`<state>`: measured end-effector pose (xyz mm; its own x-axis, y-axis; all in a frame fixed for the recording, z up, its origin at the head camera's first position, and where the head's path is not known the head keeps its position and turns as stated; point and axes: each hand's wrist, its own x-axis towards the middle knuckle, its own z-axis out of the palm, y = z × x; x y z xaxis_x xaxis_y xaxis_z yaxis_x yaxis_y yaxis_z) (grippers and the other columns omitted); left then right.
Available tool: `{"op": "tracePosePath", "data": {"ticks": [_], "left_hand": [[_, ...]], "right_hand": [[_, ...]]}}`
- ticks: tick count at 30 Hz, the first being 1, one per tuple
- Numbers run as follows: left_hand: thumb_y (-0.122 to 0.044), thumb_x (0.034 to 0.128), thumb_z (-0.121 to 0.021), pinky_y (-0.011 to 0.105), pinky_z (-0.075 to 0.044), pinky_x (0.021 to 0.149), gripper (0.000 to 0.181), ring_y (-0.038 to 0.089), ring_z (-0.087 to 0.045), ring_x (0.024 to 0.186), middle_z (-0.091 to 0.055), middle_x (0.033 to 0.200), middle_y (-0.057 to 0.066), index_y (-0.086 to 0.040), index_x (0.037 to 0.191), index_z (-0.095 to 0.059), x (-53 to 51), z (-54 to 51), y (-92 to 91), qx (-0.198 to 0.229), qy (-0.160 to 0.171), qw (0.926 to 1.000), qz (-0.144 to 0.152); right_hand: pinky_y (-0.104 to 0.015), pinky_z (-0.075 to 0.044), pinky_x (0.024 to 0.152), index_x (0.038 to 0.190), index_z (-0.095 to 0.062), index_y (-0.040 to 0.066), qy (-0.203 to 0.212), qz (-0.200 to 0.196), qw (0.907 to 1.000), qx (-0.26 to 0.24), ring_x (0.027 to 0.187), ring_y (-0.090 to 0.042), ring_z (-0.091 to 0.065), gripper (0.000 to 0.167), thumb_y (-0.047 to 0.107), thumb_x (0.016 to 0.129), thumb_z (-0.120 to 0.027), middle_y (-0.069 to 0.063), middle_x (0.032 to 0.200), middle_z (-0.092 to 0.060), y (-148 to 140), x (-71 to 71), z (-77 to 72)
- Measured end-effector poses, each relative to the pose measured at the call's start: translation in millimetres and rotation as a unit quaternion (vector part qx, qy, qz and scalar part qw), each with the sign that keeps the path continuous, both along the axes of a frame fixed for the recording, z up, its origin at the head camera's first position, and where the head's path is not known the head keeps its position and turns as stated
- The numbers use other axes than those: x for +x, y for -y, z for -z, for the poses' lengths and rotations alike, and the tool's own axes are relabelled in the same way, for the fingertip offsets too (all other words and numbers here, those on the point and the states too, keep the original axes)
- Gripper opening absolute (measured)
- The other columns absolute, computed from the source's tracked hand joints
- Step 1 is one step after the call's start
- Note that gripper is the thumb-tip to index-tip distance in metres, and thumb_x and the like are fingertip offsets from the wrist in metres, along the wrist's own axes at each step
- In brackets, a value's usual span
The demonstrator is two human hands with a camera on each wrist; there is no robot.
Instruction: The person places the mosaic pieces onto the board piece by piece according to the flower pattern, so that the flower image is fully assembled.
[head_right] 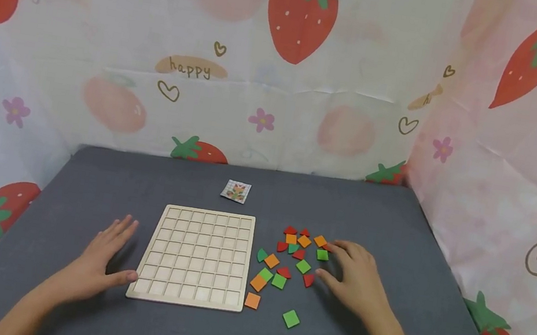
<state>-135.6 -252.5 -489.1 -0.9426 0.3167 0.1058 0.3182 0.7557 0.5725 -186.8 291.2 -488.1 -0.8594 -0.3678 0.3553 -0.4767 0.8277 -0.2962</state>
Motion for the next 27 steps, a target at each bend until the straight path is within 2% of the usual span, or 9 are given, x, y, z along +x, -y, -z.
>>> {"op": "tracePosePath", "data": {"ticks": [4,7,12,15,17,19,20,25,27], "left_hand": [[-0.048,0.0890,-0.077,0.074,-0.006,0.119,0.104,0.051,-0.004,0.155,-0.009,0.171,0.022,-0.013,0.166,-0.016,-0.9,6.5,-1.5,0.022,0.007,0.9997,0.008],[-0.046,0.0889,-0.077,0.076,-0.007,0.119,0.103,0.051,-0.004,0.155,-0.009,0.171,0.021,-0.014,0.166,-0.016,-1.4,11.5,-1.7,0.037,0.016,0.9991,0.010],[-0.045,0.0881,-0.079,0.071,-0.009,0.121,0.104,0.048,-0.006,0.156,-0.011,0.171,0.019,-0.014,0.166,-0.017,-0.3,19.3,-1.9,0.054,0.028,0.9981,0.011],[-0.046,0.0874,-0.079,0.046,-0.001,0.130,0.105,0.046,-0.008,0.157,-0.013,0.171,0.017,-0.010,0.165,-0.018,0.0,24.1,-2.3,0.059,0.031,0.9977,0.012],[-0.047,0.0864,-0.080,0.029,0.004,0.128,0.107,0.045,-0.008,0.157,-0.014,0.171,0.018,-0.008,0.165,-0.019,0.4,26.6,-2.7,0.060,0.033,0.9976,0.015],[-0.049,0.0848,-0.081,0.017,0.008,0.124,0.109,0.045,-0.008,0.157,-0.015,0.171,0.017,-0.008,0.165,-0.019,0.3,28.8,-3.4,0.056,0.035,0.9977,0.016],[-0.050,0.0833,-0.082,0.019,0.008,0.124,0.111,0.044,-0.008,0.157,-0.016,0.171,0.018,-0.007,0.164,-0.019,0.3,29.4,-3.6,0.054,0.034,0.9978,0.018],[-0.057,0.0763,-0.085,0.049,0.003,0.130,0.120,0.044,-0.008,0.157,-0.017,0.170,0.017,-0.005,0.164,-0.020,0.5,31.1,-3.8,0.041,0.039,0.9980,0.027],[-0.059,0.0743,-0.085,0.055,0.002,0.128,0.122,0.044,-0.009,0.157,-0.019,0.170,0.018,-0.005,0.164,-0.021,0.3,31.7,-3.4,0.038,0.038,0.9981,0.032]], "right_hand": [[-0.065,-0.042,0.101,0.131,-0.069,0.009,0.021,0.008,0.9998,0.001,0.121,-0.037,-0.056,0.056,0.038,0.086,-0.084,-0.013,0.128,-0.065,4.8,-0.4,0.7],[-0.062,-0.045,0.097,0.126,-0.072,0.011,0.039,0.016,0.9991,0.003,0.115,-0.035,-0.058,0.051,0.040,0.086,-0.083,-0.011,0.122,-0.067,7.5,0.3,2.1],[-0.052,-0.049,0.088,0.115,-0.075,0.015,0.061,0.023,0.9979,0.004,0.101,-0.024,-0.059,0.041,0.043,0.086,-0.083,0.000,0.106,-0.068,10.7,3.3,6.4],[-0.048,-0.050,0.085,0.112,-0.076,0.017,0.067,0.024,0.9975,0.004,0.097,-0.019,-0.060,0.040,0.045,0.085,-0.082,0.005,0.099,-0.066,12.8,4.8,7.9],[-0.047,-0.048,0.084,0.111,-0.076,0.018,0.072,0.025,0.9971,0.004,0.094,-0.018,-0.058,0.039,0.046,0.085,-0.082,0.007,0.096,-0.065,14.4,5.7,8.9],[-0.046,-0.047,0.084,0.111,-0.076,0.019,0.078,0.026,0.9966,0.004,0.093,-0.016,-0.057,0.039,0.048,0.085,-0.081,0.009,0.093,-0.063,15.3,6.6,10.3],[-0.045,-0.046,0.083,0.111,-0.076,0.020,0.082,0.026,0.9963,0.003,0.091,-0.015,-0.055,0.039,0.049,0.085,-0.081,0.009,0.092,-0.062,15.8,7.0,11.0],[-0.043,-0.045,0.083,0.110,-0.076,0.022,0.092,0.024,0.9955,-0.001,0.089,-0.012,-0.053,0.040,0.051,0.084,-0.081,0.012,0.090,-0.060,17.5,7.7,13.1],[-0.043,-0.044,0.082,0.110,-0.076,0.022,0.092,0.024,0.9955,-0.002,0.088,-0.012,-0.053,0.040,0.051,0.083,-0.082,0.012,0.089,-0.061,18.3,7.4,13.6]]}}
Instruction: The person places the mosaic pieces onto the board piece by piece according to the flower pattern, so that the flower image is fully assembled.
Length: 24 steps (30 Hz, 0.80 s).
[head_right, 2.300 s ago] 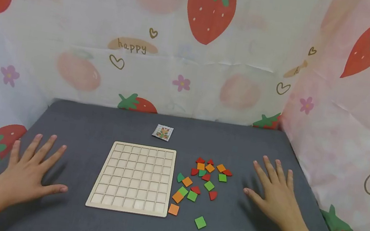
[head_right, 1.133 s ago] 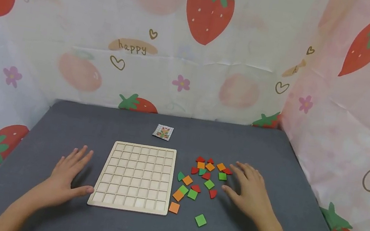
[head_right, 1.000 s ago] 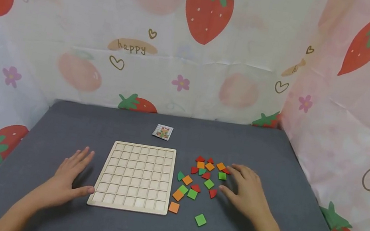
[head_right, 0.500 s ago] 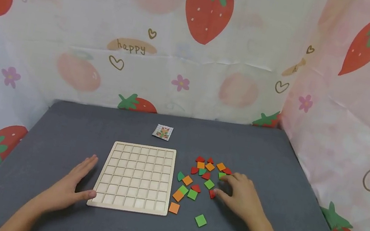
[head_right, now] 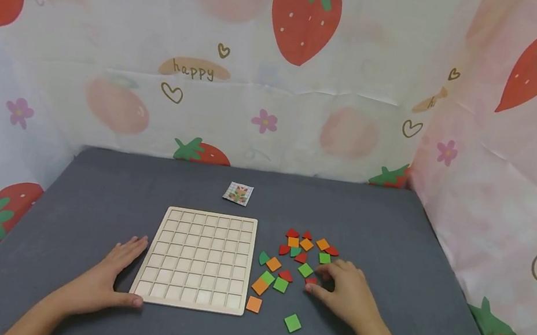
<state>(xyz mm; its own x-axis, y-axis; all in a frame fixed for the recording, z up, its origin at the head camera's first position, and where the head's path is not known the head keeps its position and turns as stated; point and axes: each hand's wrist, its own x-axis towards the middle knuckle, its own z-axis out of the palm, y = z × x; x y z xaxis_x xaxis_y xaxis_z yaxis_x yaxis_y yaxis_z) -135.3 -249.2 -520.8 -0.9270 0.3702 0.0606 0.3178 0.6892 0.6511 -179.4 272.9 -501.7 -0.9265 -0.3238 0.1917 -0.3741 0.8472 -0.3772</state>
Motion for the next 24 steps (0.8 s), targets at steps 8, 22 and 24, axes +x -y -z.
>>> {"op": "tracePosePath", "data": {"ticks": [8,22,24], "left_hand": [[-0.061,0.0703,-0.087,0.043,0.005,0.130,0.122,0.047,-0.012,0.156,-0.026,0.167,0.019,-0.003,0.161,-0.029,-0.8,1.4,3.8,-0.004,-0.017,0.9997,0.016],[-0.065,0.0683,-0.086,0.064,-0.003,0.125,0.124,0.039,-0.006,0.159,-0.022,0.171,0.009,-0.011,0.163,-0.027,-2.6,2.4,5.0,-0.025,0.013,0.9996,0.009],[-0.065,0.0686,-0.085,0.063,-0.002,0.126,0.124,0.038,-0.005,0.159,-0.021,0.171,0.009,-0.011,0.164,-0.026,-2.4,2.5,4.5,-0.027,0.017,0.9994,0.010]], "right_hand": [[-0.042,-0.042,0.082,0.106,-0.077,0.022,0.002,0.005,1.0000,0.006,0.087,-0.011,-0.053,0.038,0.048,0.080,-0.086,0.011,0.089,-0.061,6.7,-1.2,0.4],[-0.035,-0.037,0.076,0.103,-0.076,0.022,-0.005,-0.006,0.9998,0.018,0.086,-0.010,-0.052,0.026,0.035,0.082,-0.087,0.012,0.089,-0.061,9.1,-1.5,2.0],[-0.035,-0.037,0.076,0.102,-0.076,0.022,-0.007,-0.009,0.9997,0.021,0.086,-0.009,-0.053,0.025,0.032,0.083,-0.087,0.012,0.089,-0.061,8.8,-0.5,2.2]]}}
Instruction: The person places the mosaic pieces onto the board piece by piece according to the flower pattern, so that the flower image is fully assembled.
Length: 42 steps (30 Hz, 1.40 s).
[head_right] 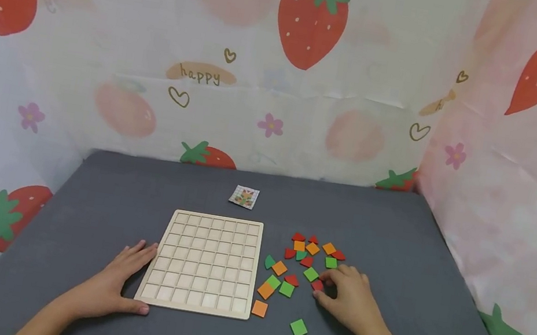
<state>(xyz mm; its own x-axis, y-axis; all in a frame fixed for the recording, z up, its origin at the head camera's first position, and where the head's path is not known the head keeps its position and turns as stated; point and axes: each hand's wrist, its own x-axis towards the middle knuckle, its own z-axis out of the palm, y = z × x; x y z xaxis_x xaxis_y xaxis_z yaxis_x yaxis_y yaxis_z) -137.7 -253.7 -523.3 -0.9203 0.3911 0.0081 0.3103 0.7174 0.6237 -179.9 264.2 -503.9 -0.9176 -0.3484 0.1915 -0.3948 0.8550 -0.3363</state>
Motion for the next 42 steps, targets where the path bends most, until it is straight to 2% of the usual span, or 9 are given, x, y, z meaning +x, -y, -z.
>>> {"op": "tracePosePath", "data": {"ticks": [14,24,30,36,42], "left_hand": [[-0.066,0.0691,-0.085,0.061,-0.003,0.126,0.124,0.037,-0.006,0.159,-0.020,0.171,0.008,-0.011,0.164,-0.026,1.4,-4.3,-3.7,-0.005,0.009,0.9999,-0.002],[-0.068,0.0686,-0.084,0.066,-0.005,0.124,0.126,0.038,-0.006,0.159,-0.020,0.171,0.008,-0.012,0.164,-0.025,0.4,-3.4,-4.0,-0.008,0.002,1.0000,0.003],[-0.068,0.0695,-0.083,0.067,-0.005,0.124,0.126,0.038,-0.005,0.159,-0.019,0.171,0.008,-0.011,0.164,-0.024,-0.2,-3.5,-7.1,-0.011,0.007,0.9999,0.011],[-0.068,0.0683,-0.084,0.067,-0.005,0.123,0.126,0.039,-0.006,0.159,-0.019,0.171,0.008,-0.011,0.164,-0.025,1.6,-3.5,-6.6,-0.008,0.008,0.9999,0.003],[-0.068,0.0685,-0.083,0.067,-0.005,0.124,0.126,0.039,-0.005,0.159,-0.018,0.171,0.009,-0.010,0.164,-0.025,2.4,-1.5,-4.4,-0.005,0.010,0.9999,-0.002]], "right_hand": [[-0.036,-0.037,0.078,0.106,-0.077,0.020,0.017,-0.015,0.9997,-0.014,0.089,-0.010,-0.053,0.022,0.020,0.085,-0.083,0.014,0.093,-0.061,-1.8,3.2,-0.5],[-0.049,-0.047,0.089,0.108,-0.075,0.021,0.027,-0.017,0.9993,-0.021,0.099,-0.015,-0.062,0.025,0.017,0.085,-0.084,0.012,0.101,-0.068,-0.9,3.1,-3.2],[-0.047,-0.048,0.087,0.107,-0.076,0.022,0.015,-0.024,0.9995,-0.015,0.095,-0.011,-0.061,0.026,0.017,0.084,-0.085,0.014,0.098,-0.067,-4.7,6.4,-1.5],[-0.043,-0.048,0.081,0.105,-0.078,0.020,-0.030,-0.052,0.9982,-0.007,0.092,-0.012,-0.061,0.024,0.015,0.083,-0.085,0.011,0.097,-0.069,-3.8,3.4,-1.6],[-0.044,-0.048,0.083,0.106,-0.077,0.022,-0.019,-0.053,0.9984,-0.001,0.094,-0.012,-0.062,0.022,0.017,0.086,-0.083,0.013,0.099,-0.068,-3.1,-0.7,-1.2]]}}
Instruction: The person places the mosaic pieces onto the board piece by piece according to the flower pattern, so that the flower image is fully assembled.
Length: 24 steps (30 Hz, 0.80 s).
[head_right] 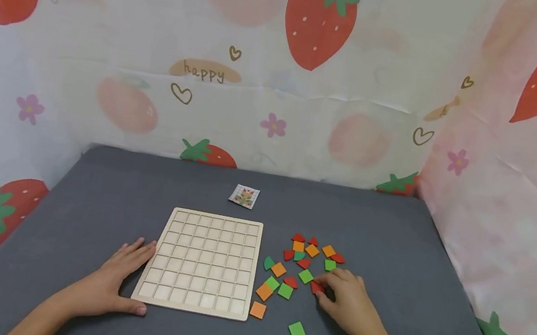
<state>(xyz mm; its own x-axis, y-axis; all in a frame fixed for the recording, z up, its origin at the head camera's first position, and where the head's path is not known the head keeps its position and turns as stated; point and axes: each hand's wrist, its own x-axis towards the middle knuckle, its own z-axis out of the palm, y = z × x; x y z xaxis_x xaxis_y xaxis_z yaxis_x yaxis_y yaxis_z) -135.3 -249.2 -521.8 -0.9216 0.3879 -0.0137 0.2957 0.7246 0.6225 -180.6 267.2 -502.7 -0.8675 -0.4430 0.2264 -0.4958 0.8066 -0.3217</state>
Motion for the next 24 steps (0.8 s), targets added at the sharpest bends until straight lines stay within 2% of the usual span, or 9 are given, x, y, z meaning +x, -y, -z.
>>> {"op": "tracePosePath", "data": {"ticks": [5,9,14,21,24], "left_hand": [[-0.068,0.0685,-0.084,0.064,-0.004,0.125,0.126,0.038,-0.005,0.159,-0.019,0.171,0.009,-0.010,0.164,-0.025,0.0,-2.1,1.1,0.000,-0.004,1.0000,0.001],[-0.068,0.0678,-0.084,0.064,-0.004,0.125,0.127,0.038,-0.005,0.159,-0.019,0.171,0.010,-0.009,0.164,-0.025,-0.6,-4.4,1.2,-0.003,-0.006,1.0000,0.001],[-0.067,0.0674,-0.085,0.062,-0.004,0.126,0.127,0.038,-0.005,0.159,-0.020,0.171,0.009,-0.009,0.164,-0.025,-1.0,-4.9,2.0,-0.003,-0.009,1.0000,0.001],[-0.067,0.0701,-0.083,0.055,0.000,0.128,0.124,0.038,-0.006,0.159,-0.021,0.171,0.008,-0.008,0.163,-0.026,-0.9,0.8,2.5,0.002,-0.016,0.9999,0.004],[-0.066,0.0705,-0.083,0.056,-0.001,0.127,0.123,0.038,-0.006,0.159,-0.021,0.171,0.009,-0.008,0.163,-0.026,-0.8,2.5,1.6,0.001,-0.017,0.9998,0.005]], "right_hand": [[-0.039,-0.043,0.079,0.105,-0.077,0.023,0.000,0.001,1.0000,0.010,0.089,-0.007,-0.056,0.021,0.018,0.085,-0.084,0.015,0.095,-0.062,1.7,-0.4,1.0],[-0.036,-0.039,0.078,0.105,-0.077,0.023,0.001,0.003,0.9999,0.016,0.087,-0.005,-0.052,0.022,0.024,0.085,-0.085,0.015,0.093,-0.059,4.2,-0.4,0.7],[-0.038,-0.041,0.080,0.104,-0.078,0.021,0.002,0.011,0.9997,0.022,0.088,-0.007,-0.053,0.024,0.030,0.083,-0.086,0.014,0.092,-0.059,8.3,-1.1,-1.3],[-0.040,-0.042,0.080,0.098,-0.077,0.020,-0.007,0.013,0.9992,0.036,0.088,-0.011,-0.055,0.019,0.027,0.083,-0.086,0.012,0.089,-0.061,12.0,-1.1,-4.0],[-0.042,-0.044,0.081,0.097,-0.077,0.020,-0.010,0.010,0.9992,0.038,0.089,-0.011,-0.055,0.018,0.026,0.083,-0.086,0.012,0.089,-0.061,11.7,-0.9,-3.4]]}}
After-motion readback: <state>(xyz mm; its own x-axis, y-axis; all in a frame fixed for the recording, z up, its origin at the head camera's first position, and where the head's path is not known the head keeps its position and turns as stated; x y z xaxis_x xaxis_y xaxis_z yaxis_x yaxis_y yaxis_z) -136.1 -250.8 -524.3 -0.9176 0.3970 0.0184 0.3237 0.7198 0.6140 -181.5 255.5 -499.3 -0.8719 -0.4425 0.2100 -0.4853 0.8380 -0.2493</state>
